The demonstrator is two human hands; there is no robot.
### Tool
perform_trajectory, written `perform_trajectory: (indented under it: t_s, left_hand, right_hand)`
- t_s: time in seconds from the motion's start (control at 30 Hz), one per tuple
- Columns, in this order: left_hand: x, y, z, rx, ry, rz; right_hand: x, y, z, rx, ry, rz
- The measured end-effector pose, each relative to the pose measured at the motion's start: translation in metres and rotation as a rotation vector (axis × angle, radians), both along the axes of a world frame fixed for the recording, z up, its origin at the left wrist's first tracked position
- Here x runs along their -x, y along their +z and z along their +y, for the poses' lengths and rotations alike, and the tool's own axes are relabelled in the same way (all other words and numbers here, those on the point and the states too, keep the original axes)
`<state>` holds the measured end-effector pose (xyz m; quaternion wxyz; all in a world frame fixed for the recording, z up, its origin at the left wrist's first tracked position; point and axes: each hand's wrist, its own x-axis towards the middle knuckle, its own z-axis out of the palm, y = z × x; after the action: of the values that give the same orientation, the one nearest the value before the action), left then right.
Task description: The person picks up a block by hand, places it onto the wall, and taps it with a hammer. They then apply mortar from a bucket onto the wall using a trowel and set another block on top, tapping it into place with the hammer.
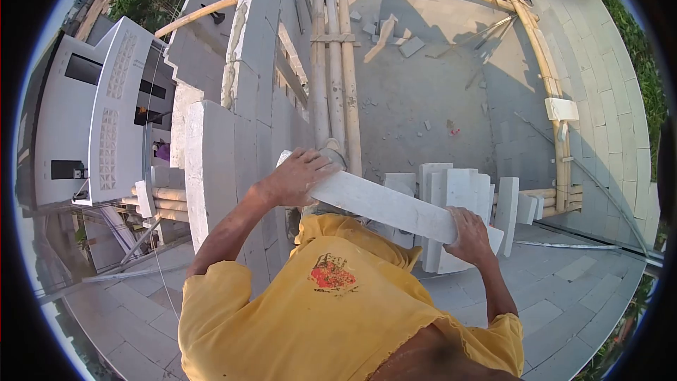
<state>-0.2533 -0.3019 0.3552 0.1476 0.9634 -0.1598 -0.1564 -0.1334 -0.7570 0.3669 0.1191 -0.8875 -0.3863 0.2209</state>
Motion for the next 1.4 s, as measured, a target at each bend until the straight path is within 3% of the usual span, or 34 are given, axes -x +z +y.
perform_trajectory:
  t_s: [0.13,0.47,0.73,1.0,1.1,1.17,1.27,1.4]
  left_hand:
    - [-0.008,-0.007,0.044,0.059,0.123,-0.016]
    - [-0.047,-0.005,0.157,0.083,0.427,-0.029]
    - [-0.075,0.041,0.226,0.099,0.555,-0.07]
    - [-0.076,0.041,0.25,0.196,0.856,-0.142]
    - [-0.081,0.028,0.26,0.209,0.996,-0.139]
    - [-0.094,0.035,0.271,0.189,1.095,-0.083]
    - [-0.117,0.019,0.292,0.16,1.222,-0.195]
    - [-0.152,0.026,0.329,0.068,1.361,-0.199]
  right_hand:
    - [-0.059,0.015,0.063,0.135,0.111,0.006]
    - [-0.209,0.031,0.246,0.166,0.345,-0.086]
    - [-0.277,0.094,0.361,0.196,0.419,-0.093]
    - [-0.357,0.128,0.485,0.272,0.71,-0.157]
    - [-0.402,0.1,0.544,0.27,0.891,-0.248]
    - [-0.411,0.119,0.608,0.326,0.973,-0.202]
    - [-0.458,0.096,0.678,0.181,1.145,-0.254]
    - [-0.488,0.106,0.789,0.182,1.285,-0.291]
